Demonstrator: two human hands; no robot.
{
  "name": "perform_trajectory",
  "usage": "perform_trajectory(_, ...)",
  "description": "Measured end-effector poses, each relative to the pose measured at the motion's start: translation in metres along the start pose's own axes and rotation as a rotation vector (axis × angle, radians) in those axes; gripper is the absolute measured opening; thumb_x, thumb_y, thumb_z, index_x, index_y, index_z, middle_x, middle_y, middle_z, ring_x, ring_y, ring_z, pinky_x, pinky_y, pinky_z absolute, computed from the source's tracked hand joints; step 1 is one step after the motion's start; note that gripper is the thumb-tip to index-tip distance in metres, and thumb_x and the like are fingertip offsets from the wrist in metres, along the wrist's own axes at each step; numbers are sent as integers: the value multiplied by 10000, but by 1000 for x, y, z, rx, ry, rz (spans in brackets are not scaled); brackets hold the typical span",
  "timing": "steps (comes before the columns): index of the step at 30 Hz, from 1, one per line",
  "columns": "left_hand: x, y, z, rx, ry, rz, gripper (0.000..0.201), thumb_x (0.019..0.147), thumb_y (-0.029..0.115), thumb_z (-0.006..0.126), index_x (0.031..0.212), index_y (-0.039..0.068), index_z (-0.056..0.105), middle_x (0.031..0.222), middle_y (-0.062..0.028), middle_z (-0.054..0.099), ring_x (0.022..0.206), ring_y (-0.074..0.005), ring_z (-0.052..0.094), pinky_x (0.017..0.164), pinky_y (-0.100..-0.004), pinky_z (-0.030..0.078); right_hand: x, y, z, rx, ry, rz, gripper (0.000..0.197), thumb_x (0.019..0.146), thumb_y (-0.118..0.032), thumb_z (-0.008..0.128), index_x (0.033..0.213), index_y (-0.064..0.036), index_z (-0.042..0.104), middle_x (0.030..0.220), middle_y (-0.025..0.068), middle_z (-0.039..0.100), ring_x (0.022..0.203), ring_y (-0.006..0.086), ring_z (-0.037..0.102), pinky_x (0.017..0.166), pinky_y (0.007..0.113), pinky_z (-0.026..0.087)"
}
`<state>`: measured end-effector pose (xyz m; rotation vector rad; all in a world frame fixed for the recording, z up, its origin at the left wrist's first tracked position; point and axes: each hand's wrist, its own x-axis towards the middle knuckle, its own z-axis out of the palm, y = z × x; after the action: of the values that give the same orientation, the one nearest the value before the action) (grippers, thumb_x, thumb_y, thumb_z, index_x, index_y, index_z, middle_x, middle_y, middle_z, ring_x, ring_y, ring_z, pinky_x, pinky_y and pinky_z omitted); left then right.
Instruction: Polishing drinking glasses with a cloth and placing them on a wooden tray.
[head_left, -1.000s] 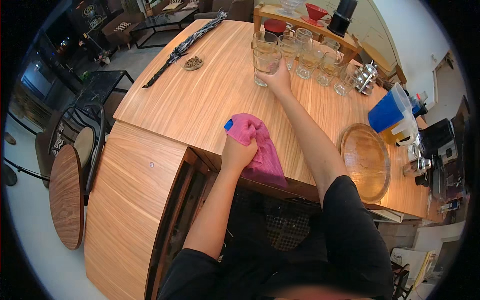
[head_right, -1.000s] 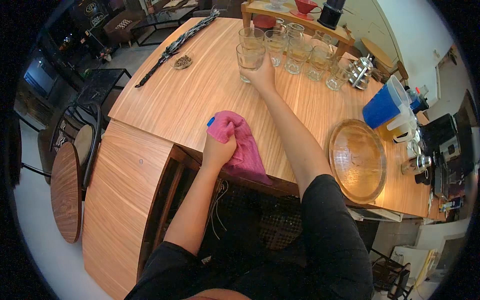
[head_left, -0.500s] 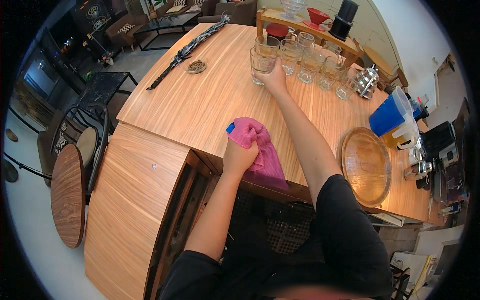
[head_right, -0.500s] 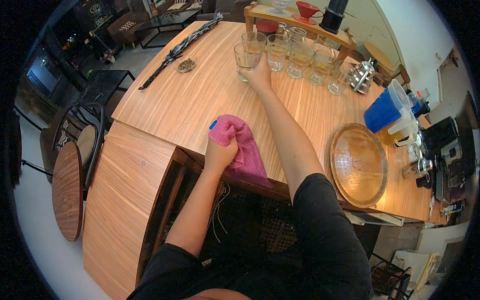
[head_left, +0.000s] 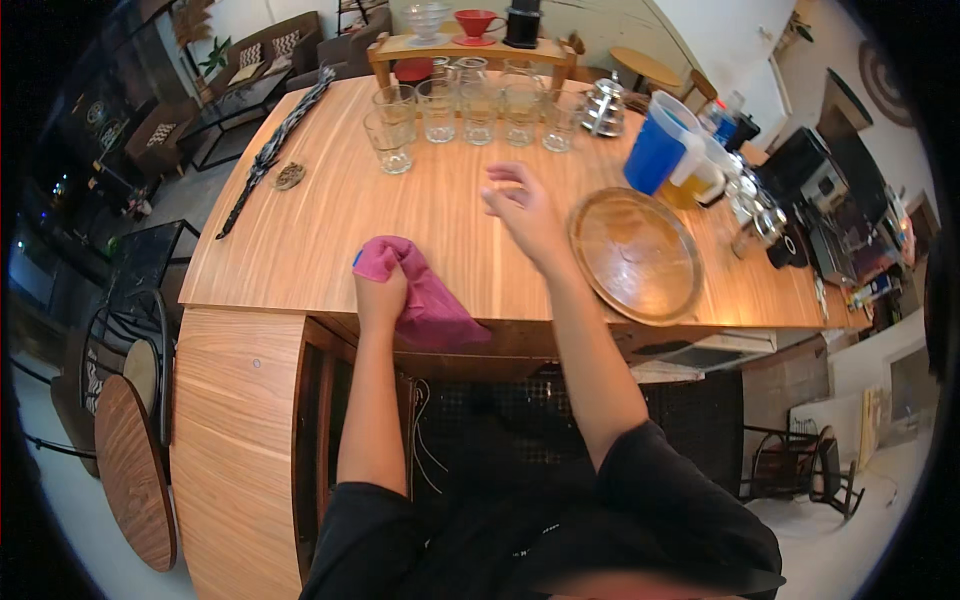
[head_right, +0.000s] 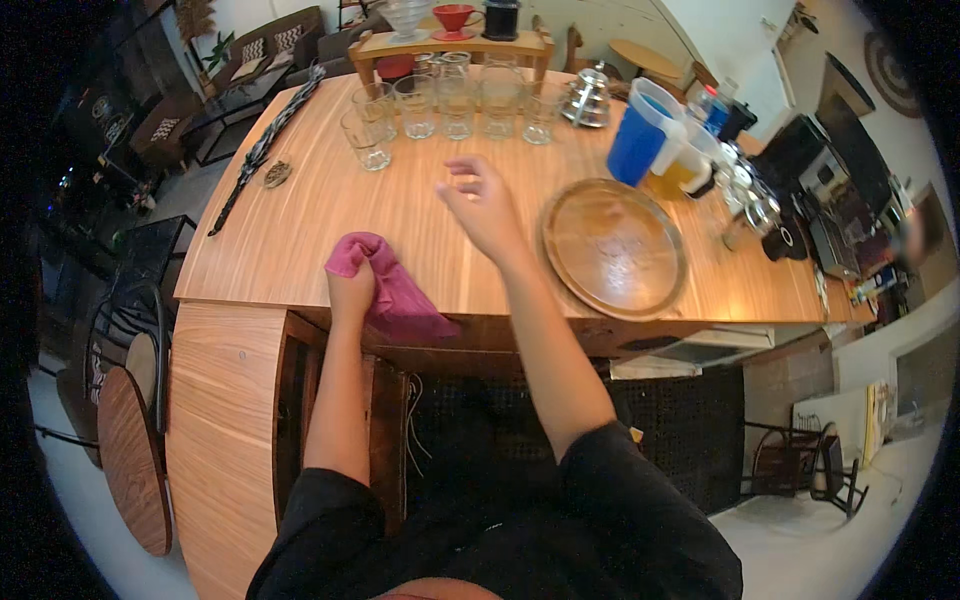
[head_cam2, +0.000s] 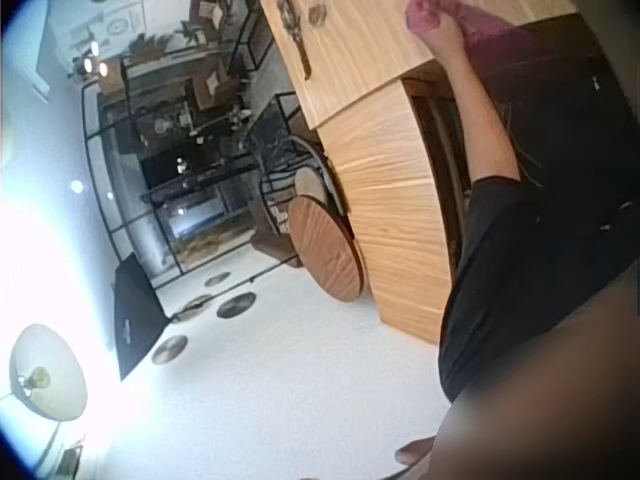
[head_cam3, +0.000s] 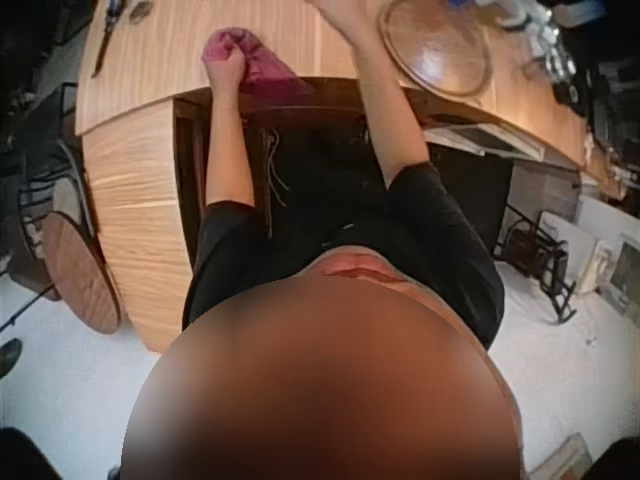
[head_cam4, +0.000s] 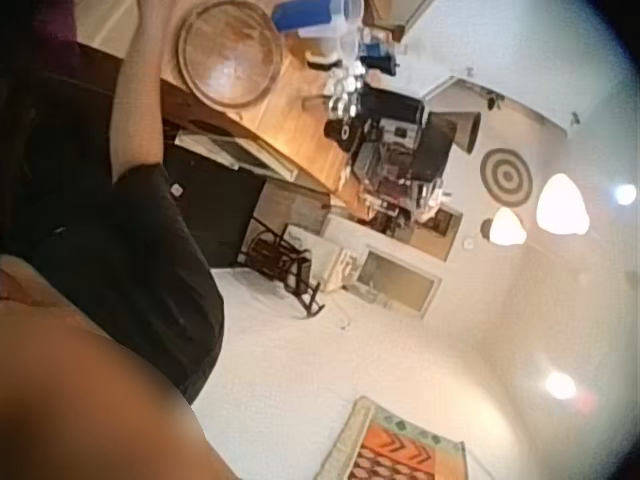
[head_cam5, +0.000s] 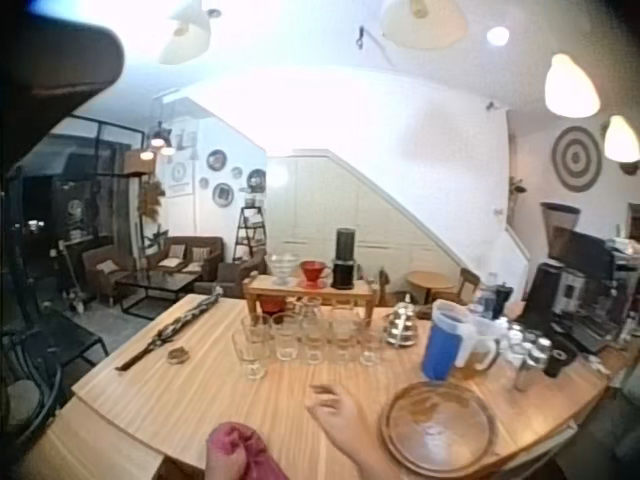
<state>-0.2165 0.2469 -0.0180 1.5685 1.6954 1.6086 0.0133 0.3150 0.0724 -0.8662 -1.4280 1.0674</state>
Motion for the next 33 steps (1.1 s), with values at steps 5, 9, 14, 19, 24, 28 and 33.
perform_trajectory(5,8,12,16,4,-155,14,146,950,63,556,981,-11,678,900,-159,709,842,-267,692,752,-377,532,-98,-34,-189,-653,491,-97,211,901,-166,719,1035,-4,710,926,116,727,811,195,690,737,338,545)
perform_trajectory(9,2,-17,11,-117,37,-128,112,938,51,587,952,23,695,880,-12,674,845,-136,632,741,-309,508,-152,-21,-296,-1055,783,259,396,890,-376,726,1087,-36,676,949,214,724,876,381,697,794,468,532)
perform_trajectory(14,-10,-10,18,-108,-75,-160,86,888,55,634,954,38,688,855,16,645,813,-101,611,729,-270,500,-161,-6,-334,-984,651,552,585,888,-446,710,1209,34,620,1037,329,703,1025,466,688,888,501,535)
perform_trajectory(19,-19,11,38,-54,-95,-127,72,906,16,633,960,17,680,842,11,654,777,-90,598,688,-265,487,-141,-11,-321,-979,514,496,545,900,-419,731,1184,32,617,1031,343,694,989,486,683,871,511,541)
perform_trajectory(24,-22,44,79,43,-145,-51,81,919,24,612,952,1,682,815,-19,662,772,-124,627,706,-289,507,-142,10,-338,-569,453,556,312,948,-211,733,1043,17,544,723,177,627,516,261,645,412,383,499)
perform_trajectory(28,-20,77,122,143,-197,-48,133,893,77,648,994,-5,674,934,-145,700,900,-292,691,811,-377,525,-159,25,-357,-493,433,528,284,1006,-190,656,1115,4,479,691,115,586,556,185,628,492,340,522)
perform_trajectory(33,11,112,170,478,-302,226,328,906,269,705,1062,-20,699,1075,-234,699,1072,-344,674,928,-442,491,-177,12,-343,-132,537,505,255,1074,-189,541,1214,-34,395,878,116,651,708,153,638,601,311,530)
